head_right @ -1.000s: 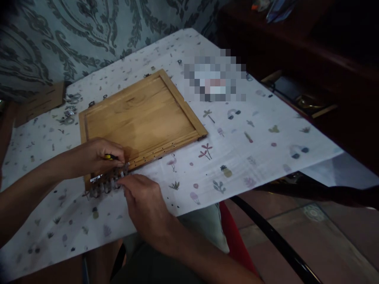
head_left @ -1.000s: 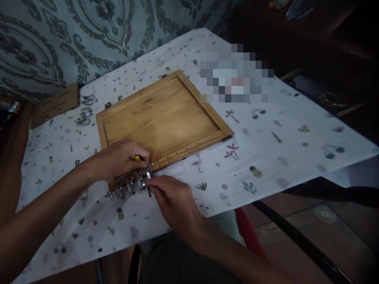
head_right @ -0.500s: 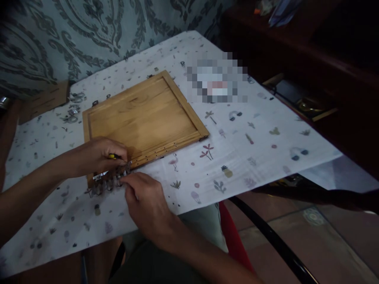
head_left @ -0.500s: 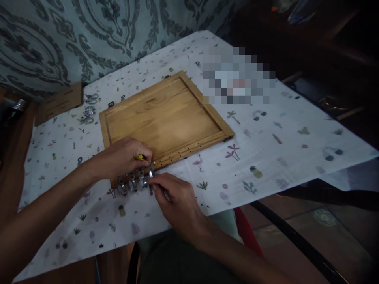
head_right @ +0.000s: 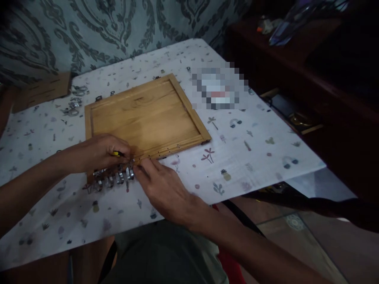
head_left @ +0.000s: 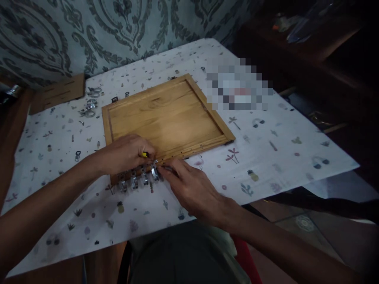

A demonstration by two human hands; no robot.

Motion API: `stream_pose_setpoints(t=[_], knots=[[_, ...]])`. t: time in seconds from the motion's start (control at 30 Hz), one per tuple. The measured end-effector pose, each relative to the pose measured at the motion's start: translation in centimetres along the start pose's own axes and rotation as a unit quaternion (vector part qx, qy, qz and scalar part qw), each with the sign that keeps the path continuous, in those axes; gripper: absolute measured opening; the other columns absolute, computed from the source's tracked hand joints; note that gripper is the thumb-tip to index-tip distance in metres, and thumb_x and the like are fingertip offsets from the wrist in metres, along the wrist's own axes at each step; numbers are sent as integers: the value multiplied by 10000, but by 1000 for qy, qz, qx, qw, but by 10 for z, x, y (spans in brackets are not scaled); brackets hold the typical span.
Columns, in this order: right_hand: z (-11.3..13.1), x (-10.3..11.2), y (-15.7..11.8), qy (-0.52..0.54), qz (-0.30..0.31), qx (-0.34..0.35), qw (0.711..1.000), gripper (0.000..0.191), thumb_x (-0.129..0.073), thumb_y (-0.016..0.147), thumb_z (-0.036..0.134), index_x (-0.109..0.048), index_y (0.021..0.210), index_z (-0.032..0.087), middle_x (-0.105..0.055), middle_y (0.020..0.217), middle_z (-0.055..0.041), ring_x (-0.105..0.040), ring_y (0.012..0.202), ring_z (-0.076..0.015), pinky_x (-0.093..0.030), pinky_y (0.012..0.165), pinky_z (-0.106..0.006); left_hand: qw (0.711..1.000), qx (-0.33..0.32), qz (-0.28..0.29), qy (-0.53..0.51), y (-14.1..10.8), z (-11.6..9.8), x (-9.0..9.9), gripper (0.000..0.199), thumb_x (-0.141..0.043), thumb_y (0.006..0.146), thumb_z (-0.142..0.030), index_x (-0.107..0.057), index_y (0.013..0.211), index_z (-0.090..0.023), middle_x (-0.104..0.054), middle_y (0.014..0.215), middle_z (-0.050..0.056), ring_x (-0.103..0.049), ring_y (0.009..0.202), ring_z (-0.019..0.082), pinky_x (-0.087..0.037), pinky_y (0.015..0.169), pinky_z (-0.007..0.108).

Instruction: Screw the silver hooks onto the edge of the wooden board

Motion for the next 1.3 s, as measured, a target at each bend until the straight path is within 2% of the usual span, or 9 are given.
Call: stream_pose_setpoints(t=[0.13, 0.4, 0.67, 0.93, 1.13, 1.2, 1.3], knots=[[-3, -3, 1, -45, -9, 33, 998, 447, -376, 810, -25, -490, 1233, 66, -567, 1170, -172, -557, 985, -247, -540, 746, -368, 1000, 1, -14, 4, 0, 0, -1, 163, -566, 806, -163, -624, 653, -163, -639, 662, -40, -573, 635, 81, -318, 572, 197], [-5, -6, 1, -52, -17, 38, 998, 508, -397, 764, -35, -483, 1253, 69, -559, 1144, -181, -564, 962, -269, -522, 685, -367, 1000, 6, -10, 11, 0, 1, -1, 163, -569, 813, -190, -641, 669, -166, -646, 684, -24, -576, 655, 98, -324, 578, 203], [-4, -7, 1, -71, -3, 37, 997, 475, -424, 801, -20, -495, 1259, 84, -564, 1093, -159, -539, 951, -252, -495, 690, -343, 1000, -1, -6, -8, -1, 4, -3, 153, -584, 823, -148, -634, 680, -165, -637, 676, -40, -571, 645, 82, -325, 583, 201], [-2, -7, 3, -86, -6, 38, 996, 400, -396, 854, 19, -511, 1230, 92, -571, 1010, -138, -524, 887, -246, -473, 652, -336, 1000, 12, -14, 25, -2, 2, -2, 139, -601, 809, -129, -632, 678, -163, -617, 674, -44, -554, 655, 79, -306, 586, 209], [-1, -7, 4, -86, -12, 33, 996, 374, -431, 870, 36, -523, 1227, 101, -567, 1001, -131, -523, 890, -242, -472, 661, -328, 999, 22, -12, 40, -3, 3, -6, 131, -574, 843, -191, -651, 738, -187, -649, 726, -29, -567, 711, 108, -330, 625, 228], [-1, -6, 3, -83, -14, 34, 996, 363, -462, 863, 37, -538, 1212, 97, -567, 1002, -133, -527, 883, -241, -467, 653, -322, 998, 26, -33, 56, -8, 4, -3, 122, -555, 865, -250, -667, 840, -209, -667, 806, -17, -578, 760, 126, -339, 644, 237], [-1, -6, 3, -81, -5, 28, 996, 374, -496, 856, 40, -544, 1222, 102, -570, 1037, -134, -531, 910, -237, -467, 673, -315, 988, 51, -120, 86, -25, 0, 16, 266, -512, 887, -370, -623, 1074, -217, -635, 790, -1, -554, 692, 134, -335, 608, 241]])
Point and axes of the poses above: each hand's wrist, its own y-axis towards the middle knuckle, its own x-axis out of the back of the hand, z = x × y, the point moved 4 cm from there along y, towards the middle knuckle
